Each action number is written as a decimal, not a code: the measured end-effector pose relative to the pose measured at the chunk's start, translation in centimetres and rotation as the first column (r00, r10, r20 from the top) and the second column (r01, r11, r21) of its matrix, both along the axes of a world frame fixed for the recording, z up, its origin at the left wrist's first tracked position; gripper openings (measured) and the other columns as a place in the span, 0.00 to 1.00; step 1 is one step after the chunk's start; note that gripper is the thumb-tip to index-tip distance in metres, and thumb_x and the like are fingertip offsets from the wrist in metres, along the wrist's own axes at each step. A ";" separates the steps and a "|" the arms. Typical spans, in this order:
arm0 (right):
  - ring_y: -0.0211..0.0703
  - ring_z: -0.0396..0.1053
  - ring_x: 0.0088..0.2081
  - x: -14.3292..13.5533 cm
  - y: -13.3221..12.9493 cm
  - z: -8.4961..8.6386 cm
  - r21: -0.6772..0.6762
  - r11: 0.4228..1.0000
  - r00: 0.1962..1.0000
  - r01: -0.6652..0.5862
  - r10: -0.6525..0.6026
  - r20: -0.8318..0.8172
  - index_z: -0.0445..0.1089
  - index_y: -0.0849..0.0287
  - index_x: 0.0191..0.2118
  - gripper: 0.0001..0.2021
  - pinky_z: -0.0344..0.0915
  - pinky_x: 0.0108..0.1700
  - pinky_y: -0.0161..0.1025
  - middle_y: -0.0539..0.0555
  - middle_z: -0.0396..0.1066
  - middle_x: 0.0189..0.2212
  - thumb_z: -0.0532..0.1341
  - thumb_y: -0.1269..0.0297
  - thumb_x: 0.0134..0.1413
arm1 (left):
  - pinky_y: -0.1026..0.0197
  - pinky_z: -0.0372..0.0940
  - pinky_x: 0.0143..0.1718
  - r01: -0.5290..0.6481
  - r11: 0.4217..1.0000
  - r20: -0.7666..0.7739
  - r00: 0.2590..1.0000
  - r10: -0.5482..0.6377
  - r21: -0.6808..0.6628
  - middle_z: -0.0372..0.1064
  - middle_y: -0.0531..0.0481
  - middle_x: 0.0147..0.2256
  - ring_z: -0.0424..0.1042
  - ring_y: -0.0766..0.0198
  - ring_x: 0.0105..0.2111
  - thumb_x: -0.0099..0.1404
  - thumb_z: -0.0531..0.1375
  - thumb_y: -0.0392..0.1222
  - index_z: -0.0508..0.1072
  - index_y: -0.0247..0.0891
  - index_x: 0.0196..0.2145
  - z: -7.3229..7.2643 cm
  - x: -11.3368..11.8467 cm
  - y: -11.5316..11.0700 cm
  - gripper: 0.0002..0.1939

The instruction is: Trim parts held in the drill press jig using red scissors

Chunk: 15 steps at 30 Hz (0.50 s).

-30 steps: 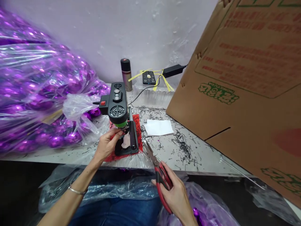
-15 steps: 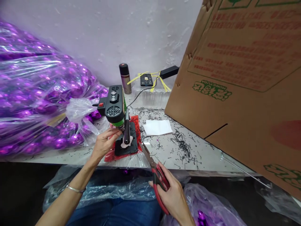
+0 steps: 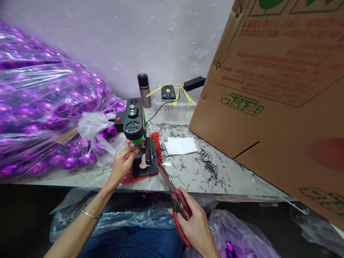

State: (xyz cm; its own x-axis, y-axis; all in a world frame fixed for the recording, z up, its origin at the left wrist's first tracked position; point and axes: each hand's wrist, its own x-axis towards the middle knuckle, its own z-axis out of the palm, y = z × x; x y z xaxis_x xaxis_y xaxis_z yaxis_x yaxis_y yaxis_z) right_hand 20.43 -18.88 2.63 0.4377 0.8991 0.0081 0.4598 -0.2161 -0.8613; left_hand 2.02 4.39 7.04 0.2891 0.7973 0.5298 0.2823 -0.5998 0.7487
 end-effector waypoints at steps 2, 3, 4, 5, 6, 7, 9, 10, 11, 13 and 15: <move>0.51 0.72 0.53 0.0 -0.3 0.1 -0.011 1.000 1.000 0.005 -0.005 0.010 0.69 0.56 0.58 0.30 0.69 0.55 0.41 0.57 0.73 0.53 0.67 0.55 0.48 | 0.59 0.69 0.37 -0.006 1.000 0.018 1.000 0.006 -0.022 0.78 0.49 0.34 0.75 0.61 0.34 0.67 0.56 0.45 0.78 0.38 0.35 0.0 -0.1 0.0 0.12; 0.51 0.72 0.53 -0.1 -0.3 0.1 -0.015 1.000 1.000 0.008 -0.008 0.011 0.69 0.56 0.58 0.30 0.69 0.55 0.41 0.57 0.73 0.53 0.67 0.55 0.48 | 0.59 0.70 0.38 0.004 0.999 0.031 1.000 -0.003 -0.033 0.78 0.48 0.35 0.76 0.60 0.35 0.67 0.57 0.45 0.78 0.38 0.35 0.1 -0.2 -0.1 0.12; 0.51 0.72 0.53 -0.2 -0.4 0.2 -0.017 1.000 1.000 0.010 -0.010 0.007 0.69 0.56 0.58 0.30 0.69 0.55 0.42 0.57 0.74 0.53 0.67 0.55 0.48 | 0.59 0.70 0.40 0.023 0.999 0.044 0.999 -0.021 -0.043 0.78 0.48 0.36 0.76 0.60 0.37 0.66 0.57 0.46 0.78 0.38 0.36 0.3 -0.2 -0.1 0.12; 0.51 0.73 0.53 -0.3 -0.4 0.2 -0.016 1.000 1.000 0.011 -0.011 -0.004 0.69 0.57 0.58 0.30 0.69 0.55 0.42 0.57 0.74 0.53 0.67 0.55 0.48 | 0.58 0.70 0.42 0.048 0.998 0.057 0.997 -0.045 -0.050 0.78 0.48 0.37 0.76 0.59 0.38 0.65 0.58 0.47 0.79 0.39 0.36 0.4 -0.3 -0.1 0.12; 0.51 0.73 0.53 -0.4 -0.4 0.3 -0.014 1.000 1.000 0.009 -0.009 -0.017 0.69 0.57 0.58 0.30 0.69 0.55 0.41 0.58 0.74 0.52 0.67 0.55 0.48 | 0.58 0.70 0.44 0.073 0.996 0.070 0.995 -0.069 -0.056 0.78 0.48 0.38 0.76 0.59 0.40 0.65 0.59 0.47 0.79 0.39 0.36 0.5 -0.3 -0.1 0.12; 0.51 0.73 0.52 -0.5 -0.4 0.3 -0.012 1.000 1.000 0.007 -0.007 -0.031 0.69 0.57 0.58 0.30 0.69 0.55 0.41 0.58 0.74 0.53 0.67 0.55 0.48 | 0.57 0.69 0.45 0.098 0.993 0.079 0.993 -0.093 -0.062 0.78 0.48 0.38 0.76 0.59 0.40 0.65 0.59 0.47 0.79 0.39 0.36 0.7 -0.3 0.0 0.12; 0.50 0.73 0.52 -0.9 -0.5 0.3 -0.003 1.000 0.998 0.005 -0.005 -0.056 0.69 0.57 0.58 0.30 0.68 0.56 0.41 0.57 0.74 0.53 0.67 0.56 0.48 | 0.57 0.70 0.45 0.129 0.989 0.081 0.989 -0.124 -0.066 0.78 0.47 0.37 0.76 0.59 0.40 0.64 0.59 0.47 0.79 0.39 0.36 0.9 -0.2 0.2 0.12; 0.50 0.73 0.52 -1.0 -0.5 0.2 0.004 1.000 0.998 0.005 -0.005 -0.064 0.69 0.57 0.58 0.30 0.68 0.56 0.42 0.57 0.74 0.53 0.68 0.56 0.48 | 0.56 0.70 0.44 0.139 0.988 0.075 0.988 -0.134 -0.067 0.78 0.47 0.37 0.76 0.59 0.39 0.65 0.59 0.47 0.79 0.39 0.36 0.9 -0.3 0.3 0.12; 0.50 0.73 0.52 -1.1 -0.5 0.2 0.010 1.000 0.998 0.006 -0.005 -0.069 0.69 0.56 0.58 0.30 0.67 0.56 0.42 0.57 0.73 0.53 0.68 0.56 0.47 | 0.57 0.70 0.44 0.149 0.987 0.067 0.987 -0.145 -0.067 0.78 0.47 0.37 0.76 0.59 0.39 0.65 0.59 0.47 0.79 0.39 0.36 0.9 -0.3 0.5 0.12; 0.51 0.73 0.53 -1.4 -0.5 0.2 0.023 1.000 0.997 0.011 -0.009 -0.080 0.69 0.56 0.58 0.30 0.67 0.57 0.43 0.57 0.73 0.53 0.68 0.56 0.47 | 0.57 0.71 0.43 0.179 0.982 0.051 0.983 -0.177 -0.057 0.78 0.47 0.37 0.76 0.59 0.38 0.65 0.59 0.46 0.79 0.39 0.36 0.8 -0.4 0.9 0.11; 0.51 0.73 0.53 -1.6 -0.5 0.4 0.029 0.999 0.996 0.015 -0.012 -0.088 0.70 0.56 0.57 0.30 0.67 0.56 0.43 0.58 0.73 0.53 0.69 0.57 0.46 | 0.57 0.71 0.43 0.217 0.975 0.041 0.976 -0.215 -0.040 0.78 0.46 0.37 0.76 0.59 0.38 0.65 0.59 0.46 0.79 0.39 0.36 0.7 -0.6 1.4 0.11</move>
State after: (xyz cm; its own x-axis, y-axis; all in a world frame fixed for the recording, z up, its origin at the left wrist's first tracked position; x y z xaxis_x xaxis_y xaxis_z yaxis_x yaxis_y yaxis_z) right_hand 18.87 -19.42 2.99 0.4498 0.8931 -0.0047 0.3793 -0.1958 -0.9043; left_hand 1.45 5.81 7.76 0.4379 0.7413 0.5087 0.1218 -0.6095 0.7834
